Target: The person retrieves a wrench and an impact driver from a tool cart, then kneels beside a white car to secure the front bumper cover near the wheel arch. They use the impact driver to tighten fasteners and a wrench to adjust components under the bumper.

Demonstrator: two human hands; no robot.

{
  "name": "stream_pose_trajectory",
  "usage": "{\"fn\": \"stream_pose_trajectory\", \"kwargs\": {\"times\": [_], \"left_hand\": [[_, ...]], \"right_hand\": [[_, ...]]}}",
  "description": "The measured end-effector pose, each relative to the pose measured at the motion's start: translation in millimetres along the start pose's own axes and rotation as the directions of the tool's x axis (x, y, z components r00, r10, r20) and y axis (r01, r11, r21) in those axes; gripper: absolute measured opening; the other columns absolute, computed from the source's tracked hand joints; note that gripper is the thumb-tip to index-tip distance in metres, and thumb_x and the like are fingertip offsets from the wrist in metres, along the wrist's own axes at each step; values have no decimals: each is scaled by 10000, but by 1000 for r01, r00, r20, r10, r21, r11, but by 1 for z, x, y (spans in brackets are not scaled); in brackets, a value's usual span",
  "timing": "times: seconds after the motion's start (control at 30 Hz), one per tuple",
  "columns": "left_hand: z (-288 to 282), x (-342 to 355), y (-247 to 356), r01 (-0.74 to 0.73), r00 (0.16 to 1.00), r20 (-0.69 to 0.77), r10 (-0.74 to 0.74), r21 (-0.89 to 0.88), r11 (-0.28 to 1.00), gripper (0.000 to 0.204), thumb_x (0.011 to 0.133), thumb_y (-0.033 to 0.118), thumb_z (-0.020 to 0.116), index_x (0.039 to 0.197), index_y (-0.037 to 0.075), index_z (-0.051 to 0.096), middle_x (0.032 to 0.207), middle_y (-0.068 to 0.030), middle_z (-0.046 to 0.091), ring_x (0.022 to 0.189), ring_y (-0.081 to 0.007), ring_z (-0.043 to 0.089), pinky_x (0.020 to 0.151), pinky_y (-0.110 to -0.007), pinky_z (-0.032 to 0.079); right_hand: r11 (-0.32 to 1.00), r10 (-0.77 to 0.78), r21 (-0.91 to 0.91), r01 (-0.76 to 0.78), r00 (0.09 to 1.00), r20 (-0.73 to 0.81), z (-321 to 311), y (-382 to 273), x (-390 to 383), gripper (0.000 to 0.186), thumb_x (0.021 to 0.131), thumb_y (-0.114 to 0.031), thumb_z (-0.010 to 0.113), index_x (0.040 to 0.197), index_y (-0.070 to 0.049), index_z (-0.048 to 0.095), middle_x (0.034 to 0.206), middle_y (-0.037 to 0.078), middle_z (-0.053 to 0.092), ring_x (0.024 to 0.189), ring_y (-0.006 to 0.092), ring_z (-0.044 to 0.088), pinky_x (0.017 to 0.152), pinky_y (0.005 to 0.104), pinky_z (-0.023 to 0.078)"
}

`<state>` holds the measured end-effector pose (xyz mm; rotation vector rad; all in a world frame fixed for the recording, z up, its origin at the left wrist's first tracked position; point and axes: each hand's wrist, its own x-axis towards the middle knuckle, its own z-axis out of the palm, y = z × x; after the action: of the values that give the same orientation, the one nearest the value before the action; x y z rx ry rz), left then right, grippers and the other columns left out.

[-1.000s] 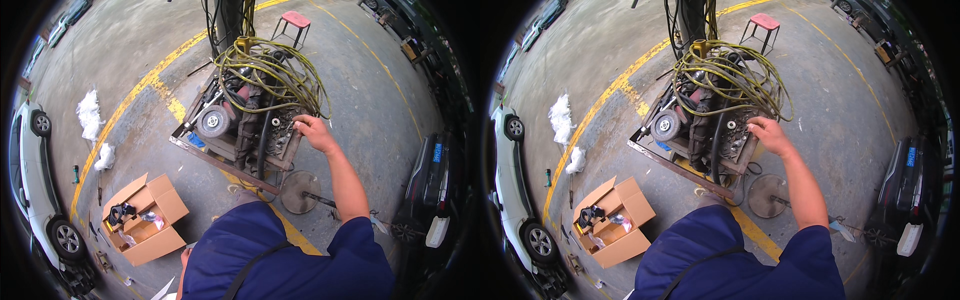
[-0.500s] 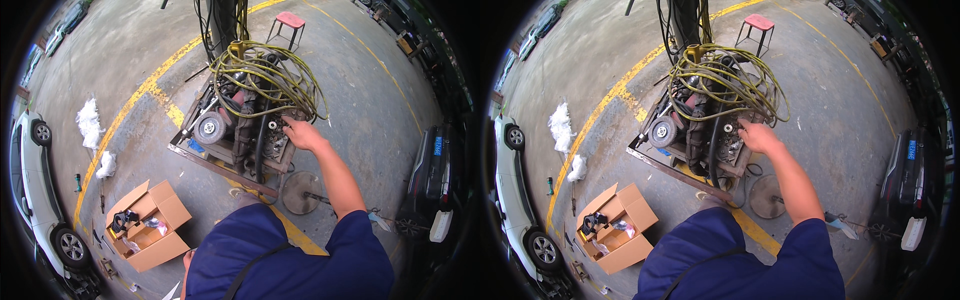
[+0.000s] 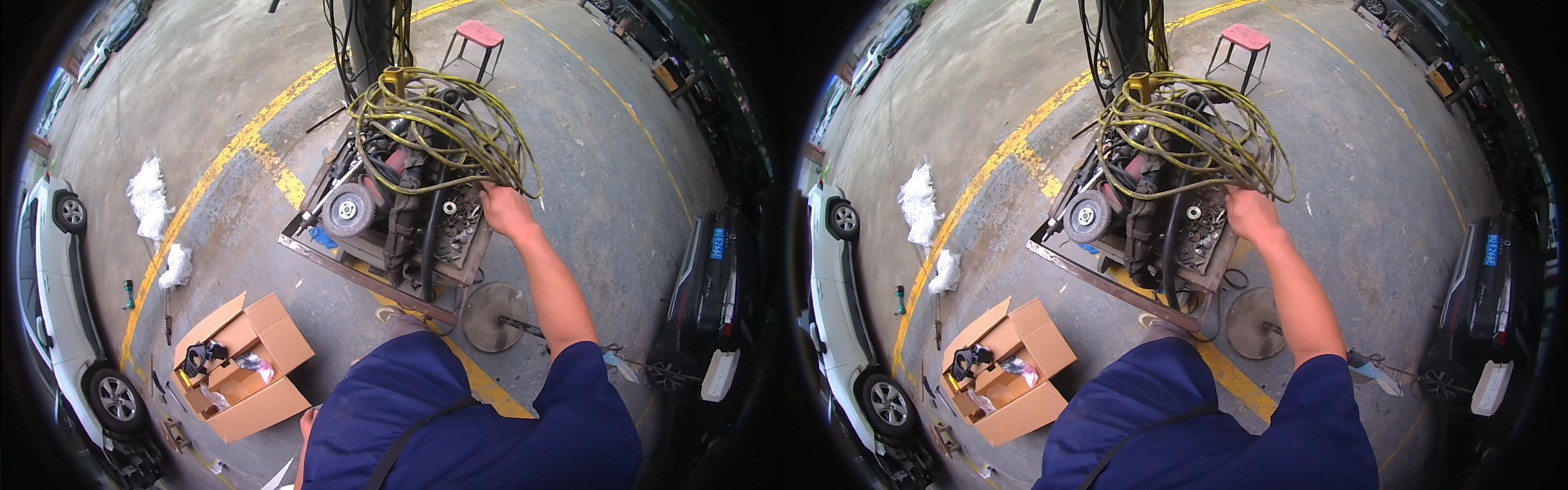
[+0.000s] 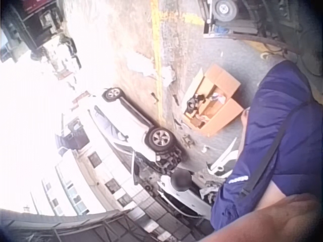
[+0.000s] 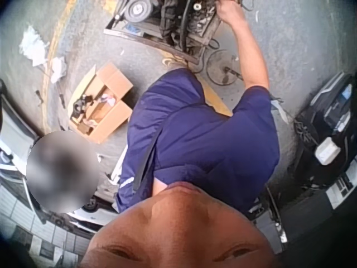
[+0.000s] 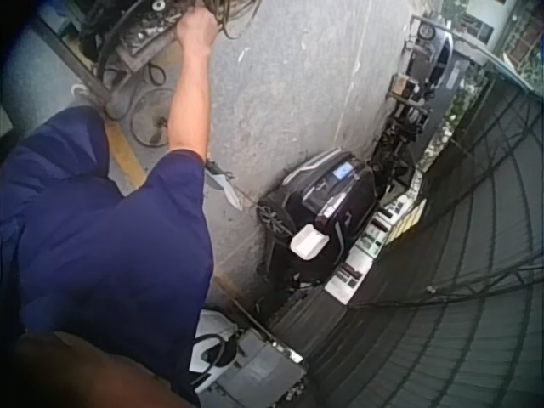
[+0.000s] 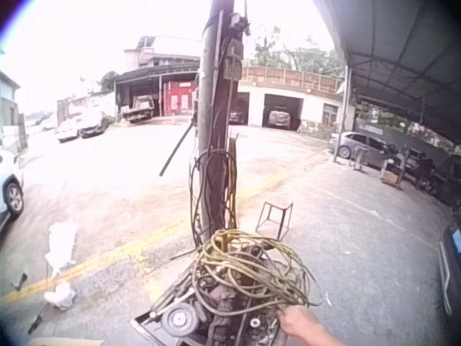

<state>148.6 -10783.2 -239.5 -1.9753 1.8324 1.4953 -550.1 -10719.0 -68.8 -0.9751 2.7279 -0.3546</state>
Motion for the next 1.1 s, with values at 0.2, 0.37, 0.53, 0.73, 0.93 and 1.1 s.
{"fn": "stream_pose_trajectory", "kwargs": {"times": [0.2,0.37,0.53,0.73,0.93,1.1], "left_hand": [[1,1,-4,16,1000,-11,-16,-25,1000,284,975,216,520,862,-23,623,704,-82,606,684,-118,517,639,-327,458],[7,2,-21,32,999,-25,-33,-34,999,287,963,227,526,856,-20,624,684,-66,588,693,-111,532,640,-322,464],[5,10,-17,15,1000,-22,-16,-35,999,295,960,235,522,853,-20,622,680,-72,588,688,-119,537,640,-327,465],[-4,22,-8,-10,1000,3,10,7,1000,305,957,245,516,848,-20,620,676,-79,588,681,-128,543,639,-333,466],[-12,30,-4,-51,998,38,47,91,995,318,953,263,507,846,-15,619,687,-92,597,680,-144,555,644,-342,470],[-16,33,-2,-20,999,48,15,96,995,315,951,261,508,874,-21,627,728,-107,622,712,-156,571,662,-346,475]], "right_hand": [[997,-70,22,70,998,-4,8,5,-1,346,929,-260,482,1234,-136,588,1053,224,654,987,423,613,846,509,485],[994,-103,33,104,994,-20,7,14,1,316,924,-260,486,1178,-126,619,1014,220,659,953,423,617,820,507,493],[997,-17,-80,11,997,-75,14,-3,14,273,916,-266,510,1116,-118,624,974,228,660,918,414,629,794,513,501],[989,-21,-146,16,999,-36,18,-2,16,278,898,-276,549,1114,-125,637,959,212,671,918,399,641,797,502,508],[986,-104,-137,99,994,-25,11,0,11,269,868,-263,607,1090,-121,658,933,192,679,892,400,644,776,494,515],[995,-17,-98,10,997,-73,17,-6,15,278,855,-245,635,1093,-103,650,947,200,677,908,402,643,777,493,514]]}}
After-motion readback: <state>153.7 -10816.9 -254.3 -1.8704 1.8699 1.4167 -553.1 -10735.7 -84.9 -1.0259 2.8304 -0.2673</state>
